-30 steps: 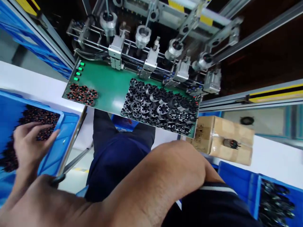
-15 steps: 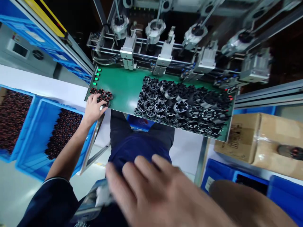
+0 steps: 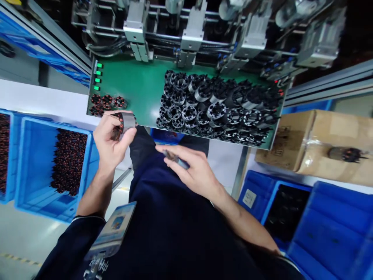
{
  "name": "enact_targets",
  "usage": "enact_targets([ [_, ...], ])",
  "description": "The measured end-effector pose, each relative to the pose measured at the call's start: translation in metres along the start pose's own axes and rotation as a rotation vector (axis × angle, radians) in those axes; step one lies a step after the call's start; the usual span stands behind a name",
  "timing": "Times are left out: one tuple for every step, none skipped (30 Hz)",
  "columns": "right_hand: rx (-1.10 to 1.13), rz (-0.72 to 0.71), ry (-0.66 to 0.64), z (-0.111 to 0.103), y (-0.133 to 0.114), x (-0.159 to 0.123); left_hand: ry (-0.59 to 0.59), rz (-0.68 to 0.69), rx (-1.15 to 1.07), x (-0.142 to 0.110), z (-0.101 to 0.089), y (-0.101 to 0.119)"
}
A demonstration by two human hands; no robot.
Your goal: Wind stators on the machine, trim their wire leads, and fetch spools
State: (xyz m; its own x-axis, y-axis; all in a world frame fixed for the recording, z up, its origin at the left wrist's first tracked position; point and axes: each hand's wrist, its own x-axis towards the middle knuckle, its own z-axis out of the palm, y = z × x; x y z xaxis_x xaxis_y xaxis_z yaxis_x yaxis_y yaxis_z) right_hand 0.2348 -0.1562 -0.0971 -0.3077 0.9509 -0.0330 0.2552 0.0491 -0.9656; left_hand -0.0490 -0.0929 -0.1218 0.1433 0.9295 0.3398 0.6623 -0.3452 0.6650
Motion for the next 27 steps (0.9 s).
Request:
enact_targets([
  [0.043,-0.02,0.118,0.003,-0.003,0.003,0.003,0.023,-0.03,0.0,0.001,0.018],
  [0.089,-0.045,0.212,0.006,-0.006,0.006,0.006,0.045,-0.057,0.0,0.002,0.034],
  [0.134,-0.072,0.277,0.007,-0.009,0.009,0.006,0.066,-0.083,-0.001,0.002,0.048],
  [0.17,-0.093,0.312,0.009,-0.013,0.012,0.003,0.082,-0.107,-0.001,0.002,0.058],
  [0.194,-0.1,0.32,0.009,-0.016,0.015,-0.005,0.091,-0.125,-0.001,0.002,0.065],
  [0.207,-0.093,0.311,0.01,-0.018,0.018,-0.012,0.094,-0.134,-0.002,0.002,0.071],
  [0.212,-0.073,0.293,0.011,-0.021,0.02,-0.017,0.092,-0.136,-0.003,0.002,0.074],
  [0.214,-0.045,0.275,0.012,-0.022,0.021,-0.021,0.086,-0.134,-0.004,0.001,0.076],
  [0.22,-0.019,0.262,0.013,-0.023,0.022,-0.022,0.08,-0.13,-0.005,0.0,0.078],
  [0.228,-0.001,0.255,0.014,-0.024,0.022,-0.019,0.077,-0.131,-0.006,-0.001,0.079],
  [0.239,0.008,0.254,0.014,-0.024,0.022,-0.014,0.077,-0.137,-0.007,-0.003,0.08],
  [0.247,0.008,0.256,0.015,-0.023,0.022,-0.012,0.075,-0.144,-0.009,-0.004,0.081],
  [0.253,0.005,0.255,0.015,-0.023,0.022,-0.016,0.072,-0.149,-0.011,-0.005,0.082],
  [0.256,0.002,0.248,0.015,-0.022,0.022,-0.024,0.066,-0.151,-0.012,-0.006,0.082],
  [0.255,0.003,0.234,0.014,-0.021,0.022,-0.034,0.058,-0.15,-0.014,-0.007,0.083],
  [0.252,0.012,0.212,0.013,-0.021,0.022,-0.043,0.049,-0.146,-0.016,-0.007,0.083],
  [0.246,0.027,0.187,0.012,-0.02,0.022,-0.05,0.04,-0.139,-0.017,-0.007,0.082],
  [0.24,0.045,0.162,0.011,-0.019,0.023,-0.052,0.035,-0.131,-0.018,-0.007,0.082],
  [0.236,0.061,0.143,0.01,-0.018,0.023,-0.056,0.033,-0.115,-0.018,-0.006,0.081],
  [0.237,0.071,0.133,0.009,-0.018,0.023,-0.062,0.035,-0.094,-0.019,-0.006,0.079],
  [0.246,0.077,0.134,0.01,-0.017,0.022,-0.074,0.033,-0.08,-0.019,-0.005,0.078],
  [0.259,0.077,0.145,0.01,-0.016,0.022,-0.093,0.022,-0.084,-0.019,-0.005,0.076],
  [0.274,0.073,0.164,0.011,-0.015,0.021,-0.116,-0.003,-0.109,-0.019,-0.004,0.074],
  [0.284,0.07,0.185,0.012,-0.015,0.021,-0.141,-0.037,-0.148,-0.02,-0.003,0.072],
  [0.287,0.067,0.205,0.014,-0.014,0.021,-0.162,-0.072,-0.19,-0.02,-0.002,0.07],
  [0.282,0.066,0.223,0.015,-0.013,0.02,-0.171,-0.101,-0.223,-0.021,-0.001,0.068],
  [0.27,0.066,0.235,0.017,-0.012,0.02,-0.167,-0.12,-0.236,-0.021,-0.001,0.067],
])
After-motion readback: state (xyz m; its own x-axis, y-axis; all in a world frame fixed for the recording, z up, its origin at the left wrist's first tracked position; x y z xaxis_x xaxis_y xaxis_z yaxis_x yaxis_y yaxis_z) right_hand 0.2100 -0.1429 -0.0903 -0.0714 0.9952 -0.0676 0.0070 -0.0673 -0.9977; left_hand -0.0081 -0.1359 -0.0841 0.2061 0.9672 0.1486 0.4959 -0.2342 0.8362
